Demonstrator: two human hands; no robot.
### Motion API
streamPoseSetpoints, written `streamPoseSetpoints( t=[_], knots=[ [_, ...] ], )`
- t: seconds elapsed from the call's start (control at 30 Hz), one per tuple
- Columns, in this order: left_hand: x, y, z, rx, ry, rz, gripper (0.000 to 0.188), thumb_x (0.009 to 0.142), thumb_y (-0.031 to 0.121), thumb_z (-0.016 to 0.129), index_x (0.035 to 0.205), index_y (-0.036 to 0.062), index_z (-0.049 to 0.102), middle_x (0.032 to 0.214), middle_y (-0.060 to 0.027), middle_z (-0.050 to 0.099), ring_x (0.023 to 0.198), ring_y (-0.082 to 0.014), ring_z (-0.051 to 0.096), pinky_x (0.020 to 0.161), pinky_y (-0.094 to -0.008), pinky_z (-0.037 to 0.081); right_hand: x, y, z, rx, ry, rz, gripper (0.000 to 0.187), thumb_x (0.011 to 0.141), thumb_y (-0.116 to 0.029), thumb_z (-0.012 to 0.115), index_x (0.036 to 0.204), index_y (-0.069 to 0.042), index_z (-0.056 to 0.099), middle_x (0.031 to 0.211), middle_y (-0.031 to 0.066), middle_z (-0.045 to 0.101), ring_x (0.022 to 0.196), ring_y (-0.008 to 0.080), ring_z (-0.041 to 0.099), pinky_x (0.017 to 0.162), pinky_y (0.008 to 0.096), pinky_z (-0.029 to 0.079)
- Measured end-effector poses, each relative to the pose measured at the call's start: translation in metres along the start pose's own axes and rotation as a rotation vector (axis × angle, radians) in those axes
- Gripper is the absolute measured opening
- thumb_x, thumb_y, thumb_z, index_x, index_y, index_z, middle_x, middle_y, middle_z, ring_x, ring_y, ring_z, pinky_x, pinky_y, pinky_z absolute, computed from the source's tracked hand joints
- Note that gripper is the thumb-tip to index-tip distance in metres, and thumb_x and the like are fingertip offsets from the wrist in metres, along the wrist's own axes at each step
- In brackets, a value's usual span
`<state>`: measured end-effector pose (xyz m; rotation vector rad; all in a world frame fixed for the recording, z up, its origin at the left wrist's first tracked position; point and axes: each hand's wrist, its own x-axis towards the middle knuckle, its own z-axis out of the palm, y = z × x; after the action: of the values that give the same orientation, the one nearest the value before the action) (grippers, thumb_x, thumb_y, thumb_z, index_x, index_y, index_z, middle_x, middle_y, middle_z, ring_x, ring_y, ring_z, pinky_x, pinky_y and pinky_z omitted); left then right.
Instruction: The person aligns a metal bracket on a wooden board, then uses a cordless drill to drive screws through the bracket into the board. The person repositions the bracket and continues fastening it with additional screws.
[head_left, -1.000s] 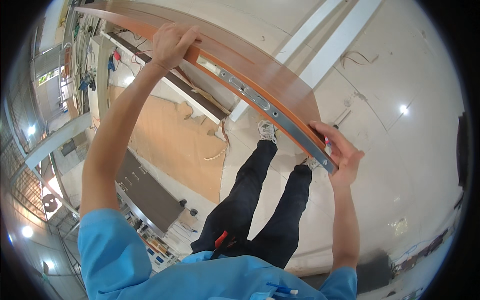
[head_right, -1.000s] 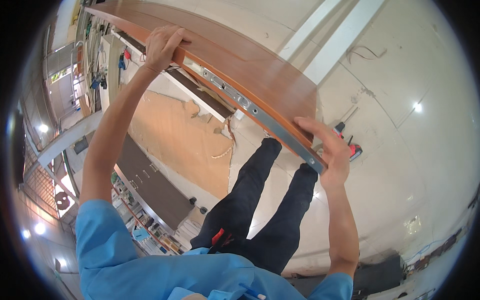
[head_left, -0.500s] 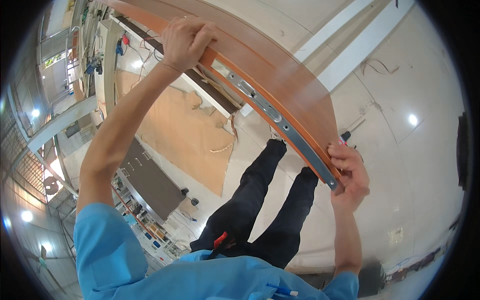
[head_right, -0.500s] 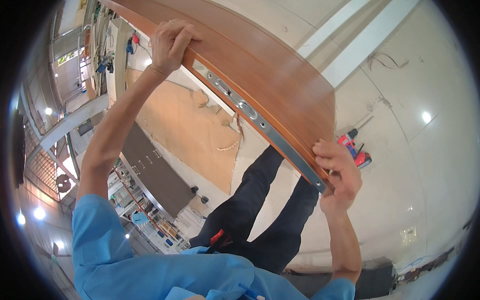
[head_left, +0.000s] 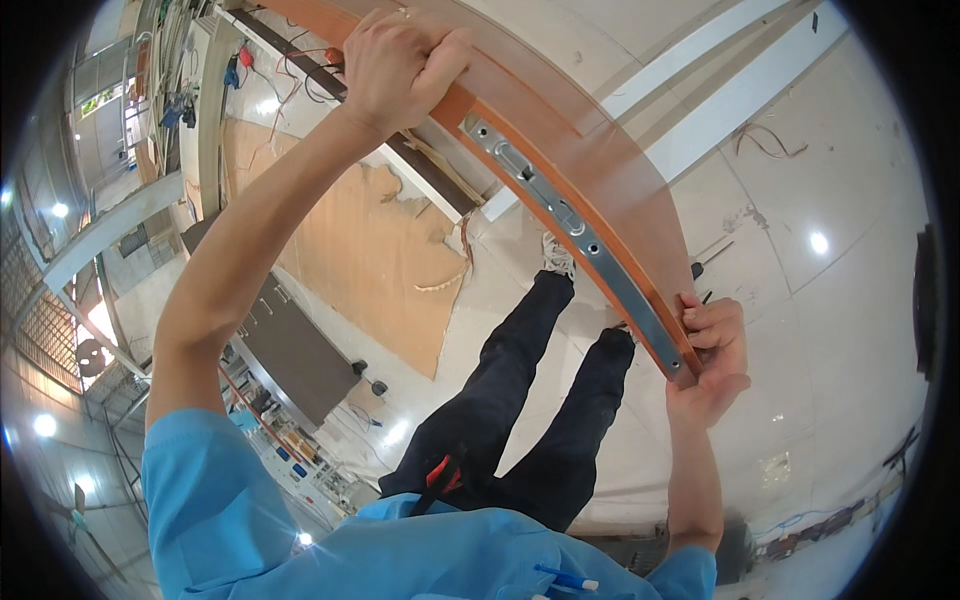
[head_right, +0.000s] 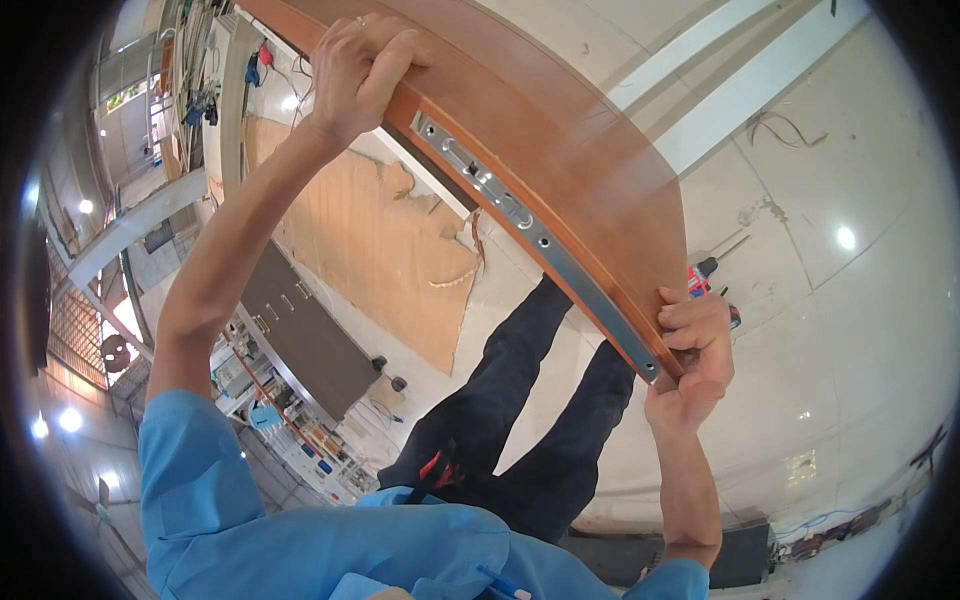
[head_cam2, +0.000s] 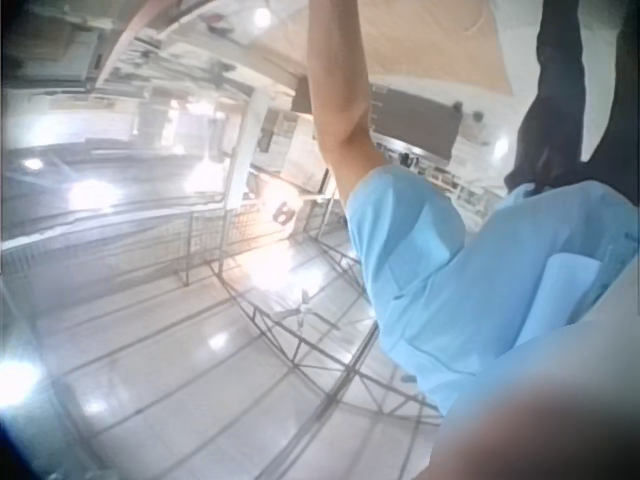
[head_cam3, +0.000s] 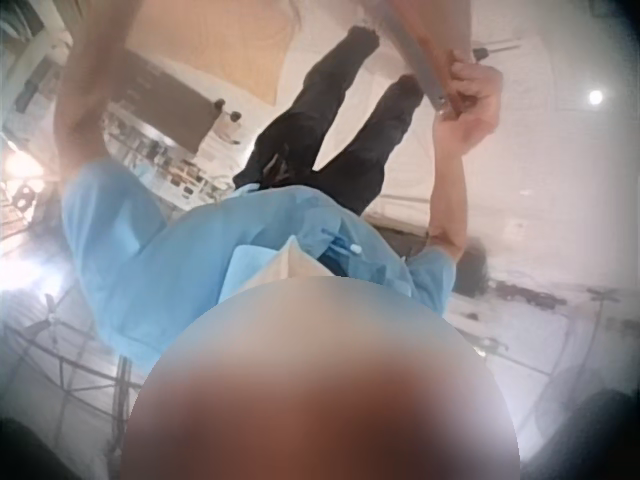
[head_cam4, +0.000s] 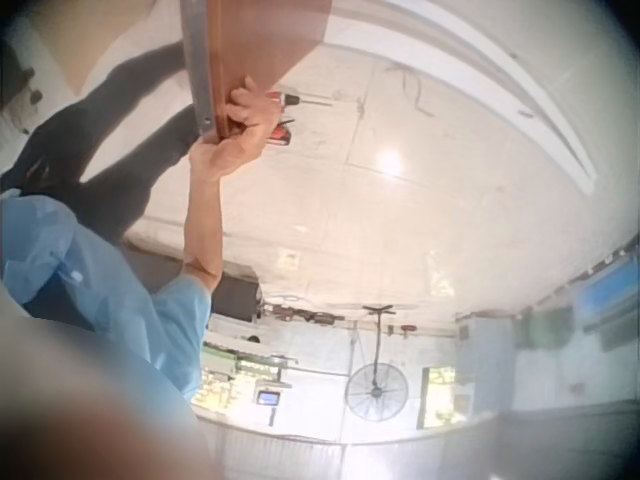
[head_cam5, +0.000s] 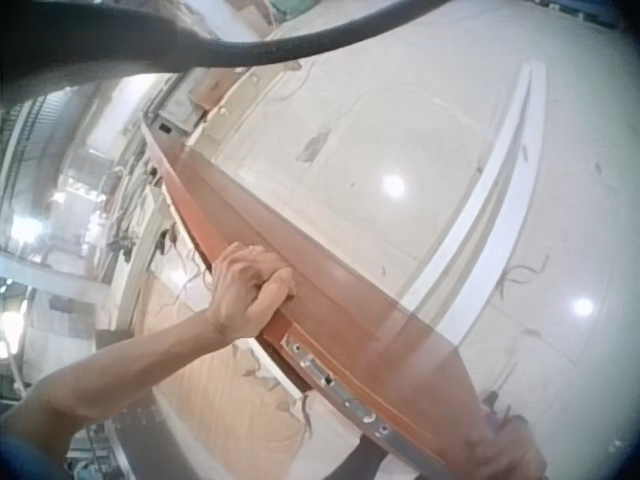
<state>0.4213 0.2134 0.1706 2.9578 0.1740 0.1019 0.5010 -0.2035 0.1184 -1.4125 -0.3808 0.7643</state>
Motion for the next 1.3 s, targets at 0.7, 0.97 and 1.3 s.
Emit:
streamPoseSetpoints(
  t=[0.7, 0.97, 1.3],
  knots=[
    [-0.007, -0.027, 0.017, 0.072, 0.053, 0.081, 0.029, 0.091, 0.022, 0.050, 0.077, 0.0084, 0.072, 0.079, -0.0069, 0.071, 0.074, -0.0284, 0.066, 0.074, -0.0389, 0.051, 0.008, 0.012, 0.013, 0.099, 0.056, -0.019, 0.066, 0.110, -0.056, 0.028, 0.093, -0.001, 0.060, 0.092, 0.0096, 0.058, 0.085, 0.0224, 0.055, 0.084, 0.0331, 0.046],
    [-0.006, -0.031, 0.004, 0.023, -0.076, -0.073, 0.038, 0.097, 0.033, 0.044, 0.084, 0.0111, 0.072, 0.084, -0.0066, 0.069, 0.085, -0.0308, 0.063, 0.082, -0.0415, 0.045, -0.034, 0.027, -0.041, 0.519, 0.336, 0.220, 0.069, 0.109, -0.055, 0.029, 0.111, 0.004, 0.065, 0.108, 0.0137, 0.068, 0.107, 0.0258, 0.061, 0.101, 0.0418, 0.044],
    [0.002, -0.041, 0.001, 0.055, -0.151, -0.141, 0.044, 0.102, 0.036, 0.044, 0.086, 0.0092, 0.075, 0.088, -0.0086, 0.073, 0.083, -0.0316, 0.065, 0.082, -0.0407, 0.046, -0.066, 0.001, 0.015, 0.440, 0.286, 0.356, 0.042, 0.096, -0.026, 0.074, 0.120, 0.005, 0.060, 0.095, 0.0084, 0.066, 0.088, 0.0130, 0.062, 0.083, 0.0293, 0.052]
  ],
)
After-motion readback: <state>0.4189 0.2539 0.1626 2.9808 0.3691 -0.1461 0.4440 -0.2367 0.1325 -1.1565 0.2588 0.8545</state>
